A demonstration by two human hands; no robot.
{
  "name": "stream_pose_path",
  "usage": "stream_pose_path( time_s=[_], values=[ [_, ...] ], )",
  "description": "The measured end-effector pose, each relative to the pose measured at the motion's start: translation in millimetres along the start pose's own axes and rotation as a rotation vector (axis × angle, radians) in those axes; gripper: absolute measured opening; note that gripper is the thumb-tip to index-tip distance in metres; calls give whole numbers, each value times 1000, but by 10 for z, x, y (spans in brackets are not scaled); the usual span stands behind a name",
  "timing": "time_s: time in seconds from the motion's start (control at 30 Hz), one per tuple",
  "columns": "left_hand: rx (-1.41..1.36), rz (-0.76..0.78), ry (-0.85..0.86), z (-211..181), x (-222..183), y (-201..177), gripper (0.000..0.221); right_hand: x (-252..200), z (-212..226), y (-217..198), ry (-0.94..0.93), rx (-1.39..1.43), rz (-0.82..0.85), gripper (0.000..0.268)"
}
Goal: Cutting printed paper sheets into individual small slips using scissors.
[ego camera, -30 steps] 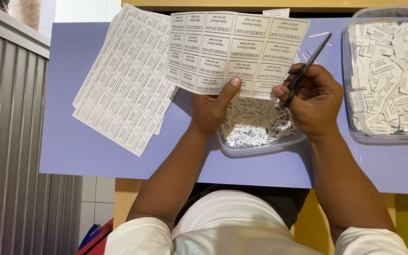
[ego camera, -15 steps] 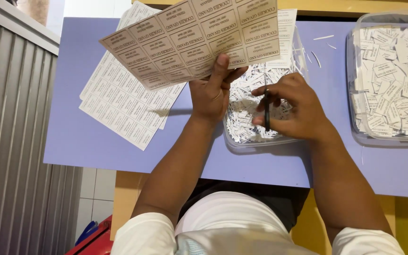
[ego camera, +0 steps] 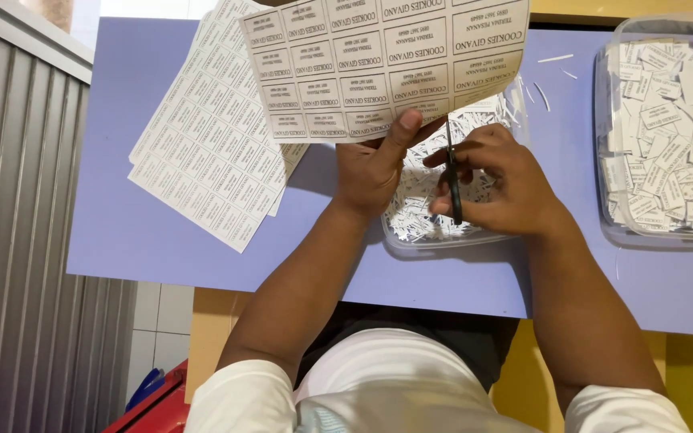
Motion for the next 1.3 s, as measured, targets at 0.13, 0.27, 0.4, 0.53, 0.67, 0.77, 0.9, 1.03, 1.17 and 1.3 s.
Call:
stream_pose_path(
  time_s=[0.13, 0.27, 0.4, 0.53, 0.67, 0.77, 0.9, 1.03, 1.17, 1.3],
  values=[
    [70, 30, 62, -122, 55, 92, 41, 0, -4, 8, 11, -12, 18, 32],
    [202, 22, 120, -214, 67, 150, 44, 31, 33, 18, -11, 7, 21, 34],
    [209, -9, 146, -280, 95, 231, 49, 21, 47, 13, -23, 2, 21, 33],
    [246, 9, 188, -346, 105, 293, 44, 38, 104, 15, -50, 15, 9, 28],
    [256, 16, 173, -402, 115, 338, 42, 58, 127, 10, -47, 125, 19, 27],
    [298, 15, 184, -477, 125, 380, 44, 78, 150, 11, -48, 205, 45, 29],
    [361, 32, 184, -592, 171, 480, 30, 77, 201, 24, -72, 213, 42, 30],
    [409, 26, 192, -543, 119, 459, 31, 58, 152, 32, -54, 231, 45, 30],
    [347, 21, 174, -531, 110, 459, 28, 66, 158, 25, -65, 250, 40, 30],
    [347, 49, 172, -608, 172, 479, 22, 15, 64, 25, -44, 184, 16, 31]
  ],
)
Point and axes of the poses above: each hand's wrist, its own x-axis towards the middle knuckle, its own y-axis out of the palm, z = x × y, the point moved 6 cm from there along x, towards the middle knuckle, and after that the axes turned 5 degrees about y, right-handed, at the moved point
